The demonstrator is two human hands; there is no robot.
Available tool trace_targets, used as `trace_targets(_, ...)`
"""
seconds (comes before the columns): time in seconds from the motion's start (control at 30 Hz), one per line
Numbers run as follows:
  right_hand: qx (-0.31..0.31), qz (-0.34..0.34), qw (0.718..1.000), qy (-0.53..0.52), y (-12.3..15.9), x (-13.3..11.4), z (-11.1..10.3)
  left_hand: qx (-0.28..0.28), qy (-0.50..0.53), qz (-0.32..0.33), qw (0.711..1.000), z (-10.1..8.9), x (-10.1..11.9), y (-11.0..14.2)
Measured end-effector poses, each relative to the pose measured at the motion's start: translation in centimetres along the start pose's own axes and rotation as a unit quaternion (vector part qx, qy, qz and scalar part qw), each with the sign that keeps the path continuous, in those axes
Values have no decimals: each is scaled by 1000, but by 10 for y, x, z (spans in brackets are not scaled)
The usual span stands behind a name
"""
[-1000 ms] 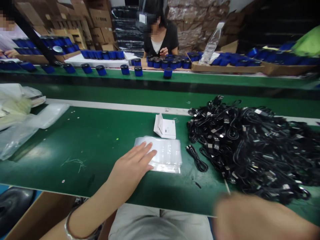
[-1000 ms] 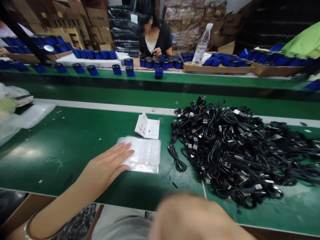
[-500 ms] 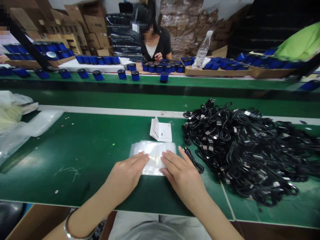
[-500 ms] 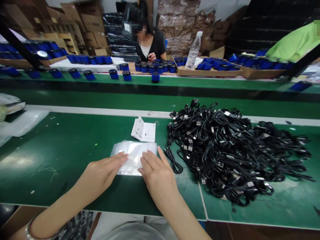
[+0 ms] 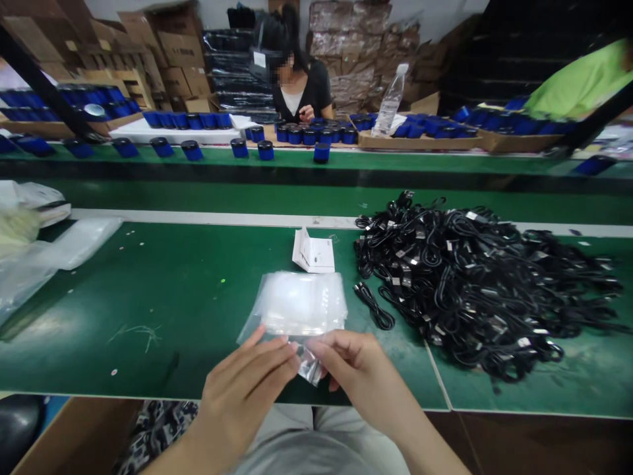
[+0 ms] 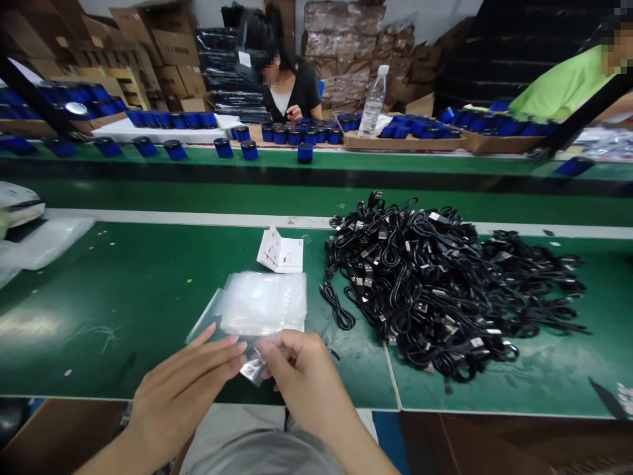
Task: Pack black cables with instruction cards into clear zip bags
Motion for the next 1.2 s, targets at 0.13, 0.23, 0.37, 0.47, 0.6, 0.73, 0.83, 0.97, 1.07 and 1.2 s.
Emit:
trace_targets(0.13,-9,5,999,35,6,15,0,-32,4,-89,995,-4,11,7)
trace_targets(0.23,-2,-15,997,82,10,13,4,-60,39,-168,983,-2,14,12)
trace_targets(0.37,-11,-42,995,88,10,6,16,-90,149,-251,952,10,12,14)
trace_targets(0.47,-1,-55,995,87,11,4,19,-50,116,-285,950,2,7,15)
trace_targets(0.6,-2,-75,992,97,13,1,21,-27,110,-291,950,-8,7,12)
trace_targets(0.73,-22,-83,992,95,13,0,25,-73,233,-350,904,6,4,14)
trace_targets(0.83,-39,-78,993,75,14,1,29,-63,286,-419,859,14,-1,22)
trace_targets(0.97,-60,-90,991,83,18,2,30,-61,293,-446,843,18,-4,28)
trace_targets(1.07,-68,-98,987,108,20,1,28,-64,299,-453,838,21,-5,31)
trace_targets(1.2,-73,-107,985,115,20,-2,26,-44,302,-462,833,23,-6,33)
Point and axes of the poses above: each hand's wrist, its own y-axis away from the middle knuckle, its own z-axis out of the palm, x = y × z, the point moved 7 cm from there along -y, towards the middle knuckle, and after that the axes turned 8 degrees about z, right-handed, at the moved point
